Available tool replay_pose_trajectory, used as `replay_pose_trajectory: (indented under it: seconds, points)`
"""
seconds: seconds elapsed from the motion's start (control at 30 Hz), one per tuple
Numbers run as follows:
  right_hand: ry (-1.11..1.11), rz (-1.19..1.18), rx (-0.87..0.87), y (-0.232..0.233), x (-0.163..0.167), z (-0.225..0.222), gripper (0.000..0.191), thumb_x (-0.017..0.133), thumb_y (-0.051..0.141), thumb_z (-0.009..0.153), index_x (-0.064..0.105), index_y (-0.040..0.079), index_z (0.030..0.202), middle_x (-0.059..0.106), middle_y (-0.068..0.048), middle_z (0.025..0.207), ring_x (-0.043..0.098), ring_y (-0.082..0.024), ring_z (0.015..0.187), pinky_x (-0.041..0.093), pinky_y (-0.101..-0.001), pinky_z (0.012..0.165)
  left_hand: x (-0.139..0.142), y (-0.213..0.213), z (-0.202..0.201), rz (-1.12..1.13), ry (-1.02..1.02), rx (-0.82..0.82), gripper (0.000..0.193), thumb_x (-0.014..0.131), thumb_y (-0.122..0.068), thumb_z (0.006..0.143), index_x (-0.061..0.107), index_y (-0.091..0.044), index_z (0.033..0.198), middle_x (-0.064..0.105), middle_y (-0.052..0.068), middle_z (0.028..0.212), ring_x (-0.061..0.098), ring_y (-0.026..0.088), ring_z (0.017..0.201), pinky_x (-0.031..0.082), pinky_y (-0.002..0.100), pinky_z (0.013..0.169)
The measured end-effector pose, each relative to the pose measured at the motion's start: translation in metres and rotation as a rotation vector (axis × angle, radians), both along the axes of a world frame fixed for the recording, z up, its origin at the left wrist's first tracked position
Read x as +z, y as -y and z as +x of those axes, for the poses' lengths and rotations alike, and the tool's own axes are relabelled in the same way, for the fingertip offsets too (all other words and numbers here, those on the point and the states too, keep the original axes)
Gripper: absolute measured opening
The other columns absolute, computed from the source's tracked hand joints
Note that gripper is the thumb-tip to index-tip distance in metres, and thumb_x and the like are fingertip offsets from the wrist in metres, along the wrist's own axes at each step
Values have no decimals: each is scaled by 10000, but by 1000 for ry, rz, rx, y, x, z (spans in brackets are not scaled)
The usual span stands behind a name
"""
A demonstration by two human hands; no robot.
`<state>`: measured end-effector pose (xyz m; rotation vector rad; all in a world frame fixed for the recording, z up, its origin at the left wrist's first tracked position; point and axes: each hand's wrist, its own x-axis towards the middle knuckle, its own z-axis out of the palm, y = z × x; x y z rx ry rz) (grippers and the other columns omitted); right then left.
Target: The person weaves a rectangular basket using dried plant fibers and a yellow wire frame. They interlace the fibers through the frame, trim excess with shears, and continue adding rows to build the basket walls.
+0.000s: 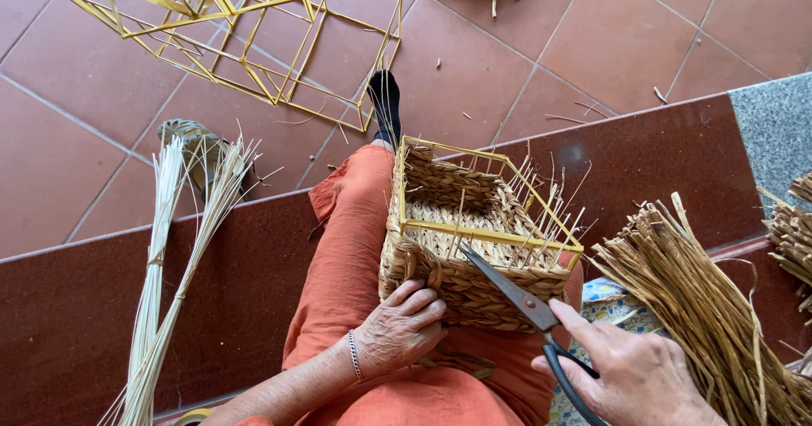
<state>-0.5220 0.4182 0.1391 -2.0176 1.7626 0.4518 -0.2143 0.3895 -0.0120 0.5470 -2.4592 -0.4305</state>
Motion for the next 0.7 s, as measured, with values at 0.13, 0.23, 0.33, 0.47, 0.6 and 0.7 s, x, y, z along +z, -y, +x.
replay_pose_trajectory:
  seconds: [0.13,0.23,0.33,0.47,0.6,0.7]
  points:
    - [-301,264,69,25,13,24,831,570,744,873,439,268,1541,726,-85,1047,755,-281,871,612,-430,799,1,1,3,21,-2,8,141,739,-211,846,698,-99,920,596,84,1178,529,287,1213,381,493,1147]
    - [-234,231,87,40,22,35,767,587,769,871,517,203,1384,725,-101,1013,745,-324,857,600,-464,780,1,1,5,24,-4,26,133,740,-216,874,696,-96,912,598,85,1188,528,284,1224,377,494,1151]
    - [-62,138,102,50,26,43,722,614,735,867,566,129,1257,742,-119,914,735,-365,835,577,-507,728,0,1,5,43,9,19,132,738,-224,886,700,-102,917,600,72,1191,524,280,1229,376,484,1150]
    - [-28,296,-3,54,27,49,517,523,584,899,536,140,1163,744,-141,800,745,-376,803,578,-521,736,-2,1,5,50,15,16,134,739,-229,881,701,-104,912,603,72,1194,518,280,1227,371,482,1142]
    - [-38,290,41,49,17,51,440,505,532,956,524,113,1088,715,-165,712,742,-393,740,598,-508,691,-2,3,6,45,21,16,133,740,-230,889,700,-105,915,602,68,1190,514,278,1224,372,479,1137]
    - [-42,287,54,37,7,47,442,496,532,966,518,114,1108,713,-165,700,746,-383,739,607,-496,676,-1,4,6,33,22,13,145,733,-226,842,716,-120,939,601,75,1186,519,282,1214,375,483,1126]
